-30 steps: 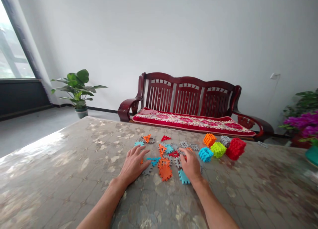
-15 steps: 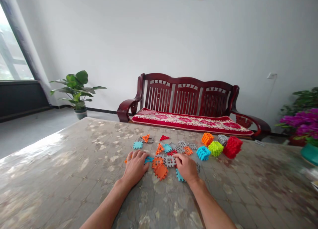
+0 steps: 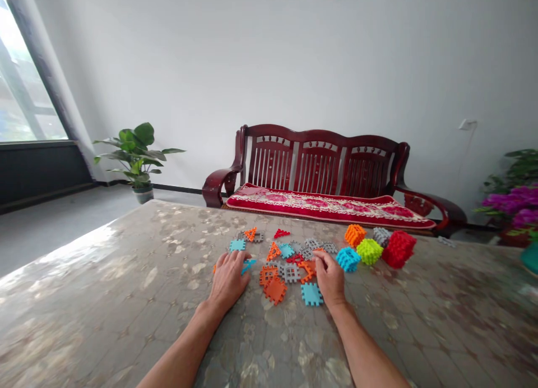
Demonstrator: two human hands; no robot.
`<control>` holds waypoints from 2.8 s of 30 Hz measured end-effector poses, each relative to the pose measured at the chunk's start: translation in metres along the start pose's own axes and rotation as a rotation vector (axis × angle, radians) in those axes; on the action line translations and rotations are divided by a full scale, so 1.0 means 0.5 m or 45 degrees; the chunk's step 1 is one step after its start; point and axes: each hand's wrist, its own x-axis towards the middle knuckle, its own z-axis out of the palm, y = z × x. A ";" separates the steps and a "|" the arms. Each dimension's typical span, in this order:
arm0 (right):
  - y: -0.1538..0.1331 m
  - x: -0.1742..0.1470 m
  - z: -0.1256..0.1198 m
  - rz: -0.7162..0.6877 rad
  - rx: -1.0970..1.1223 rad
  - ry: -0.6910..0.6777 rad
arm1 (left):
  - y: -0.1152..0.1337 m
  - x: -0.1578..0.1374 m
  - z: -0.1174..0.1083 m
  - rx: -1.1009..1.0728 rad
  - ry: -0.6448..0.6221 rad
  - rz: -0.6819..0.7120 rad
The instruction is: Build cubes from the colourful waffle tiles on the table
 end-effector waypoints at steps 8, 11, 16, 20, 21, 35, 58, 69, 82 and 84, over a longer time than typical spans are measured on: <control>-0.021 -0.015 0.004 -0.280 -0.180 -0.077 | -0.016 0.006 0.011 -0.410 0.129 0.078; -0.040 -0.025 0.006 -0.497 -0.259 -0.124 | -0.005 0.007 0.021 -0.627 0.212 0.037; -0.085 -0.048 0.016 -0.772 -0.235 -0.218 | 0.036 0.005 0.039 -1.081 0.105 -0.143; -0.121 -0.069 0.027 -0.886 -0.166 -0.413 | 0.062 -0.007 0.049 -1.269 -0.127 -0.118; -0.129 -0.073 0.030 -0.909 -0.155 -0.464 | 0.066 -0.010 0.052 -1.303 -0.156 -0.118; -0.126 -0.086 0.043 -0.926 -0.288 -0.549 | 0.066 -0.010 0.057 -1.603 -0.238 -0.163; 0.086 0.110 -0.218 0.033 -0.681 0.142 | -0.014 0.007 0.005 -0.329 0.322 -0.377; 0.083 0.106 -0.214 0.184 -0.834 -0.018 | -0.020 0.012 0.001 -0.218 0.192 -0.419; 0.050 0.092 -0.198 0.271 -0.901 -0.081 | -0.030 0.021 0.006 -0.331 0.100 -0.520; 0.049 0.087 -0.197 0.314 -0.924 -0.132 | -0.034 0.022 0.009 -0.340 0.108 -0.514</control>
